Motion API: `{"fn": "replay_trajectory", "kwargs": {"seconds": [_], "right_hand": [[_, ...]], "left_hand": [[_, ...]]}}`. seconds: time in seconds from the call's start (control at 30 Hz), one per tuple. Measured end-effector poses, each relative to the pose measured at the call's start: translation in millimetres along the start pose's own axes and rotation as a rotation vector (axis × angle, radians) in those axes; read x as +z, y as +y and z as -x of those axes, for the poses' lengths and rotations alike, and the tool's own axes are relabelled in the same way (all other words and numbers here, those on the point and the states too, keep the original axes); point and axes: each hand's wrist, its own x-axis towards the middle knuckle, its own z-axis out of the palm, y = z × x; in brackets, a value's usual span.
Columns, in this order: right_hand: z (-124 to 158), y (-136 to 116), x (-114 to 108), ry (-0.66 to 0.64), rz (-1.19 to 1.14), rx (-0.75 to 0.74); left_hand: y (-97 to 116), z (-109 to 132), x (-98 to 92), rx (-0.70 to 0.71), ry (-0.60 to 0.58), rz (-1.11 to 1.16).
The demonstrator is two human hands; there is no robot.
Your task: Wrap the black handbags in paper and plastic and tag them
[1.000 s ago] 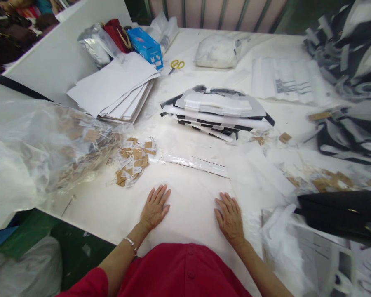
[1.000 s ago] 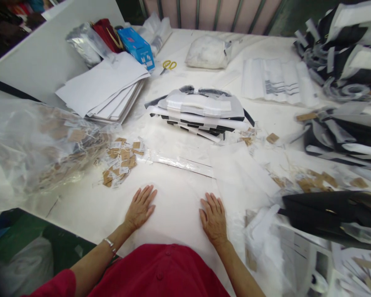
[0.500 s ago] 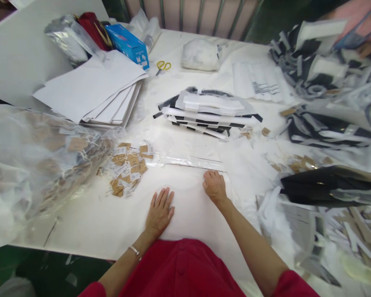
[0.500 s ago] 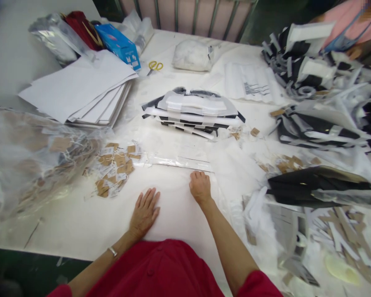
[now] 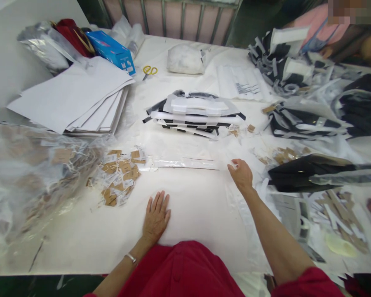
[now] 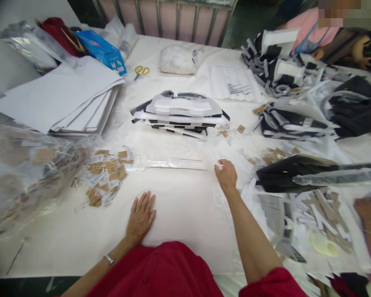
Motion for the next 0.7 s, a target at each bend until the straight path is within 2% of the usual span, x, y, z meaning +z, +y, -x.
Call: {"fn": "replay_trajectory", "kwargs": {"seconds": [0.07, 0.2, 0.3, 0.37, 0.47, 0.7], "right_hand": [[3.8, 2.5, -1.8, -0.038, -0.003, -0.050], [38.2, -0.4, 11.3, 0.065, 0.043, -0.152], [69.0, 0.6, 33.5, -0.001, 0.085, -0.248], [81.2, 2.9, 47.1, -0.051, 0.085, -0.253], [85.1, 5.1, 55.4, -0.088, 0.058, -0.214], [76.0, -2.9, 46.5, -0.146, 0.010, -0.158]], "left_hand": [[-0.5, 0.3, 0.6, 0.004, 0.004, -0.002], [-1.8, -0.2, 0.3, 0.015, 0.021, 0.015], [-3.0, -1.3, 1.0, 0.021, 0.050, 0.035], [-3.7, -2.1, 2.0, 0.012, 0.049, 0.053], [-3.3, -3.0, 1.9, -0.014, 0.025, 0.092], [3.2, -9.8, -6.9, -0.017, 0.036, 0.228]]}}
